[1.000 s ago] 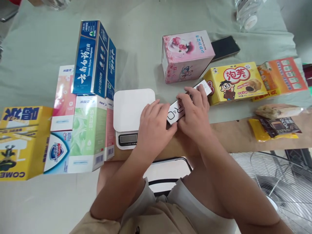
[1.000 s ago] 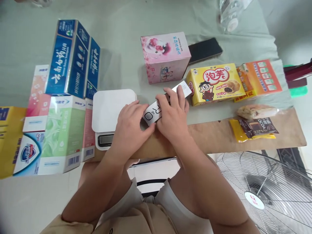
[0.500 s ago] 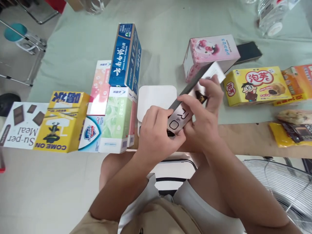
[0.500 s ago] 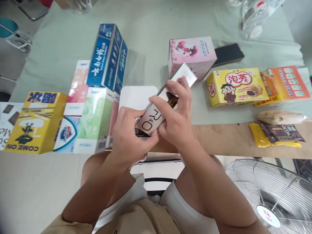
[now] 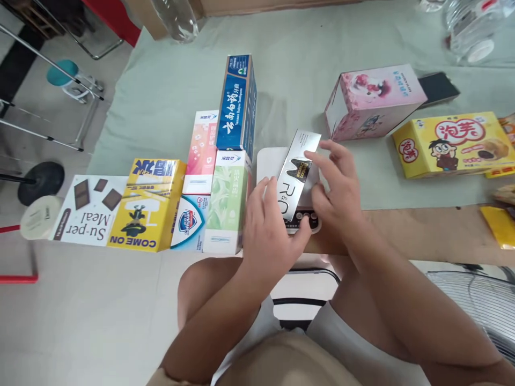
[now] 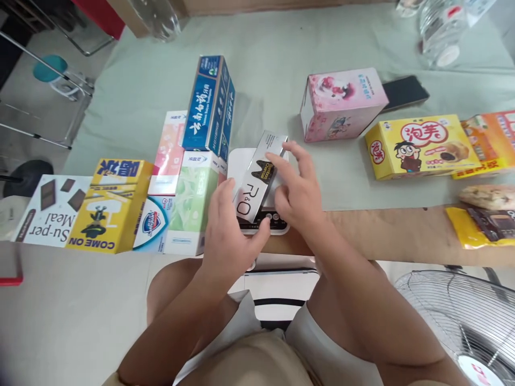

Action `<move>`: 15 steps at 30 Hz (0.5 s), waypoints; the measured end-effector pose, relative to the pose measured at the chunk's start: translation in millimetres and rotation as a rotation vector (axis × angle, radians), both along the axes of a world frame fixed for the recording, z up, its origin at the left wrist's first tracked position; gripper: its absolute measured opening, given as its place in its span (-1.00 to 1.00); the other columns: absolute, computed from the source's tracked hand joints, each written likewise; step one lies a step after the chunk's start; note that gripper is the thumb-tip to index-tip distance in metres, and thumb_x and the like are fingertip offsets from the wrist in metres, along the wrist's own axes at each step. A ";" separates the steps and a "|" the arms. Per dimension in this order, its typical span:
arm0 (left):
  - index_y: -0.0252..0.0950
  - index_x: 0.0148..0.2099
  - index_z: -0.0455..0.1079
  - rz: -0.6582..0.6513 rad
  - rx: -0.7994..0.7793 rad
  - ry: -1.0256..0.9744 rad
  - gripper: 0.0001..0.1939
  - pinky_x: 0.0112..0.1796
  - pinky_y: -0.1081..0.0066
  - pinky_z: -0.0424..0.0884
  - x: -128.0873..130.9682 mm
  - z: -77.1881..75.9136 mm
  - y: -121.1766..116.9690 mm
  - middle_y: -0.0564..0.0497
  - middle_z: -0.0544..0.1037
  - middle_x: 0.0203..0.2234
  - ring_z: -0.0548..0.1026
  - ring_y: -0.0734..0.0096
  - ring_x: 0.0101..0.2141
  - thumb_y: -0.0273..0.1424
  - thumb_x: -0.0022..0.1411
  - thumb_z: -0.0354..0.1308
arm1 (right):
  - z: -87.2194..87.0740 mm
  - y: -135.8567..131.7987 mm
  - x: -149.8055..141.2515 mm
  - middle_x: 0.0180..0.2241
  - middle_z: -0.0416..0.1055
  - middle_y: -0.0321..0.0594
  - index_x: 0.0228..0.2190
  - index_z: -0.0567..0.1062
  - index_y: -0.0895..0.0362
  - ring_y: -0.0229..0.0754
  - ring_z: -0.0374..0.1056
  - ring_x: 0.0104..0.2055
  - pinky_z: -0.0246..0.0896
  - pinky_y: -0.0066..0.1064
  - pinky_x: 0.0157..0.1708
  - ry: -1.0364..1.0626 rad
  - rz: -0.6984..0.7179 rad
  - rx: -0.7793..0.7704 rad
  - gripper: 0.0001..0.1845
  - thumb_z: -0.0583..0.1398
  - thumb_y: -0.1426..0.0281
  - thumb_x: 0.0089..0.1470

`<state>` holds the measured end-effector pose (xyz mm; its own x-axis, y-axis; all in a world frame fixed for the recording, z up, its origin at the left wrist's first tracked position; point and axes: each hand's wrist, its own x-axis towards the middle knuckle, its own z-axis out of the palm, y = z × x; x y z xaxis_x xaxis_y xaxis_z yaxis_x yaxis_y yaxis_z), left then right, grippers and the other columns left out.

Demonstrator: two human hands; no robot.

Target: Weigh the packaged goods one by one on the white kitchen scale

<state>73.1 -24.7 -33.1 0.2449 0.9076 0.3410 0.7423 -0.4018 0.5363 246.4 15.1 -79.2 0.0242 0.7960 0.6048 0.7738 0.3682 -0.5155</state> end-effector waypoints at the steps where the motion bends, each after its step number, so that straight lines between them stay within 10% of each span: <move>1: -0.41 0.44 0.05 -0.009 -0.020 0.002 -0.27 0.27 -0.08 0.47 -0.8 -1.0 1.2 -0.43 0.36 0.32 0.37 -0.15 0.35 -0.31 0.34 0.19 | 0.2 -1.4 2.7 0.27 0.30 -0.09 0.22 0.41 -0.13 0.04 0.33 0.35 0.39 0.14 0.31 0.006 -0.015 -0.022 -0.23 0.08 0.63 0.01; 10: -0.40 0.35 0.21 -0.034 -0.072 -0.048 -0.48 0.16 0.18 0.60 0.0 -4.5 10.3 -0.29 0.59 0.17 0.58 0.12 0.21 -0.47 0.40 0.15 | 3.7 -9.7 7.4 0.28 0.37 -0.06 0.25 0.40 -0.07 0.08 0.38 0.32 0.37 0.14 0.32 0.013 0.000 -0.153 -0.23 0.13 0.59 0.00; 15: -0.37 0.36 0.19 -0.070 0.038 -0.123 -0.47 0.20 0.22 0.58 -10.4 26.7 3.3 -0.26 0.58 0.20 0.57 0.15 0.23 -0.42 0.43 0.17 | 26.3 -21.0 -3.1 0.40 0.17 -0.09 0.31 0.31 -0.16 0.12 0.24 0.44 0.38 0.16 0.32 0.209 0.084 -0.126 -0.40 0.12 0.37 0.27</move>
